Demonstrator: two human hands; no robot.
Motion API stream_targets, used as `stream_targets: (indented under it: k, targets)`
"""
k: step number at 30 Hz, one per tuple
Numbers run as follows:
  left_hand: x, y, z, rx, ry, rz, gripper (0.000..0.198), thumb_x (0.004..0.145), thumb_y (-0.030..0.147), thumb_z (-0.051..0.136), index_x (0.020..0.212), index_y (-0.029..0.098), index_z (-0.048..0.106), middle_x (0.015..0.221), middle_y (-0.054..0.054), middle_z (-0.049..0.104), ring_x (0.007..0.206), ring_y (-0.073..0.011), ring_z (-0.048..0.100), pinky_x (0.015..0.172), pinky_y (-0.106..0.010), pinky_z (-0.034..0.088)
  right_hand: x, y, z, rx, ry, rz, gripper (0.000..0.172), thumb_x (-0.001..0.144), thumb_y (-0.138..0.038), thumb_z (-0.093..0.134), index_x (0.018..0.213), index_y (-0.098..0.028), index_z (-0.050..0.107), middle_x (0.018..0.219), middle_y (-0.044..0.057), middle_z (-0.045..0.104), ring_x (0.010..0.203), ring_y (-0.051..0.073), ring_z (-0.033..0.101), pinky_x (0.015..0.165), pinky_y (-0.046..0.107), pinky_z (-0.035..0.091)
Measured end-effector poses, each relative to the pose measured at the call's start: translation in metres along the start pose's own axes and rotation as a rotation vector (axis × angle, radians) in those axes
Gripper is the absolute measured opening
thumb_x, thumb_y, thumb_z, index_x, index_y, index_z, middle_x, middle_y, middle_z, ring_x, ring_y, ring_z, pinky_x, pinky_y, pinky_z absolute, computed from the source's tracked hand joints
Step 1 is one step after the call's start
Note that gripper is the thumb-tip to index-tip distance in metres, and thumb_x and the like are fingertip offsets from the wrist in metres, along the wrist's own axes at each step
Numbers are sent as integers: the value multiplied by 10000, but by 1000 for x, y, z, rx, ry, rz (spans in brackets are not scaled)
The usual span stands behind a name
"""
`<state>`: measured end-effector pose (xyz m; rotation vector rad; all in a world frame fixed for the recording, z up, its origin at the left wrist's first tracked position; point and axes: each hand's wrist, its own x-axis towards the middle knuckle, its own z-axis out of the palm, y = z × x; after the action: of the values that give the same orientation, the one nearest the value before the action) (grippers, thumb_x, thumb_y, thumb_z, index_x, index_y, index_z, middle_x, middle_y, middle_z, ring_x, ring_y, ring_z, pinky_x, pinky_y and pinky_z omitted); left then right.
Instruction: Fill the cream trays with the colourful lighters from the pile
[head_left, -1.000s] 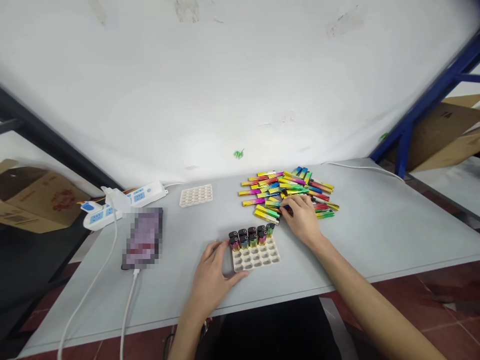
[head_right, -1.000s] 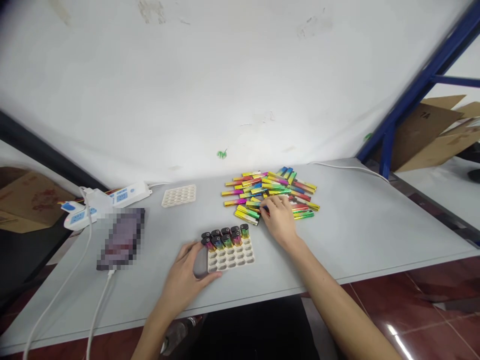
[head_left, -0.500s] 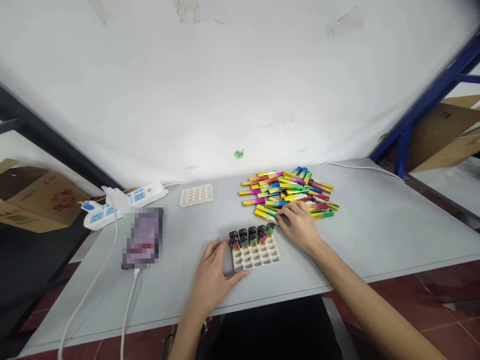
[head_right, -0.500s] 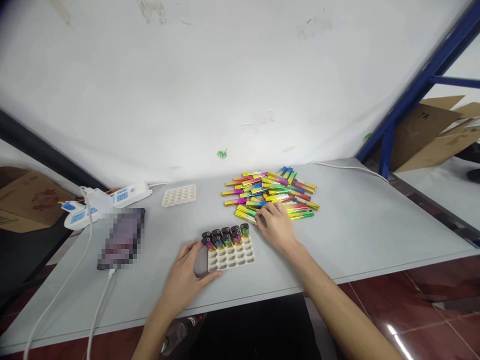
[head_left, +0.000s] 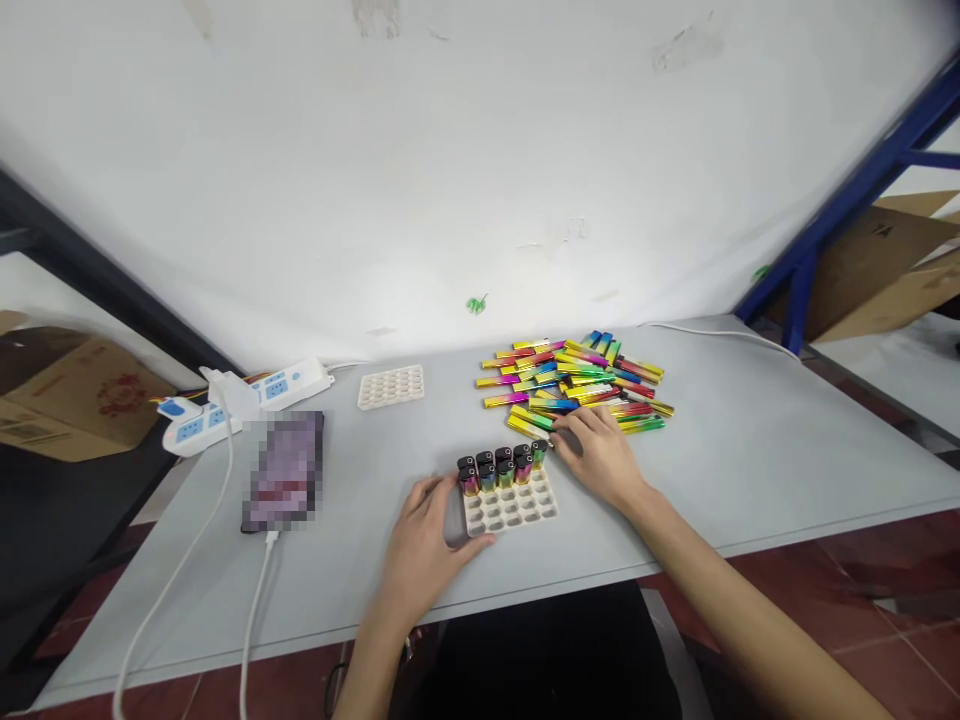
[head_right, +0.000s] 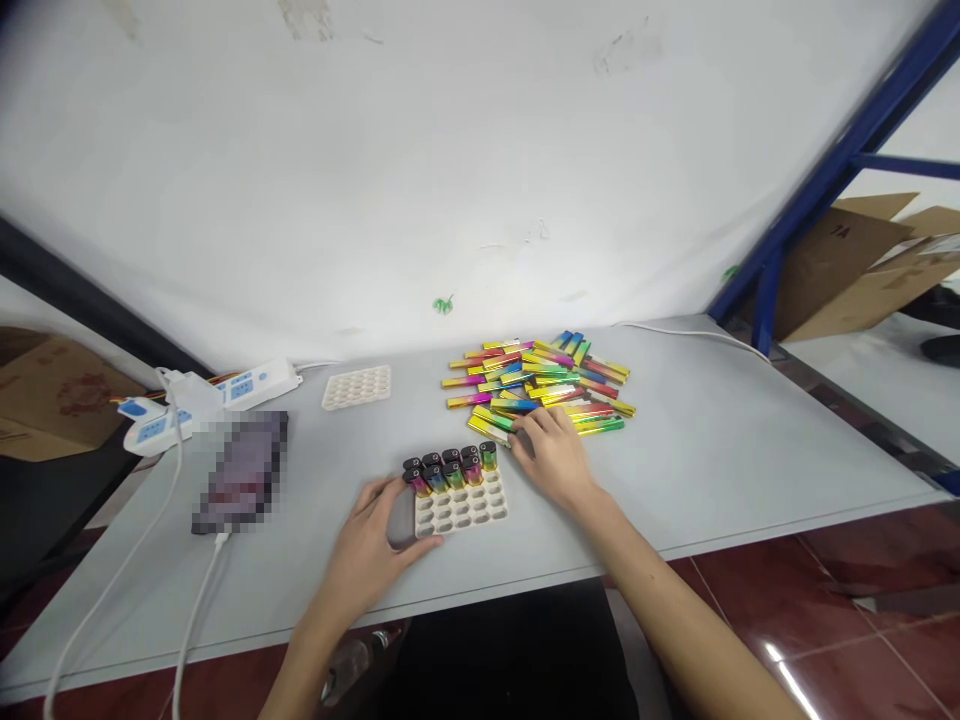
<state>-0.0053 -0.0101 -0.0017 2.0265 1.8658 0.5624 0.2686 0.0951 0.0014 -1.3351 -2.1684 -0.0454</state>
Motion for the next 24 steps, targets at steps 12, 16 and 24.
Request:
stream_targets:
  k: [12, 16, 24]
  targets:
    - [0, 0, 1, -17, 16, 29, 727, 799, 540, 684, 1409, 260, 403, 1360, -79, 536, 1315, -305, 451, 1068, -441, 419, -8, -3, 0, 172, -2, 135, 173, 920, -380, 570, 886, -218, 618, 912, 70, 668, 903, 256, 565, 818, 400, 448]
    - [0, 0, 1, -19, 9, 29, 741, 804, 553, 673, 1419, 251, 393, 1361, -88, 531, 1317, -312, 443, 1067, -453, 418, -8, -2, -4, 600, 101, 379, 262, 924, -494, 538, 938, -233, 529, 933, 69, 693, 874, 229, 622, 799, 379, 483]
    - [-1, 1, -1, -35, 17, 31, 718, 811, 547, 662, 1407, 244, 402, 1328, -89, 536, 1276, -306, 476, 1048, -444, 427, -5, -12, -9, 1058, 130, 599, 369, 923, -616, 466, 990, -252, 474, 577, -76, 389, 449, 120, 374, 402, 245, 307]
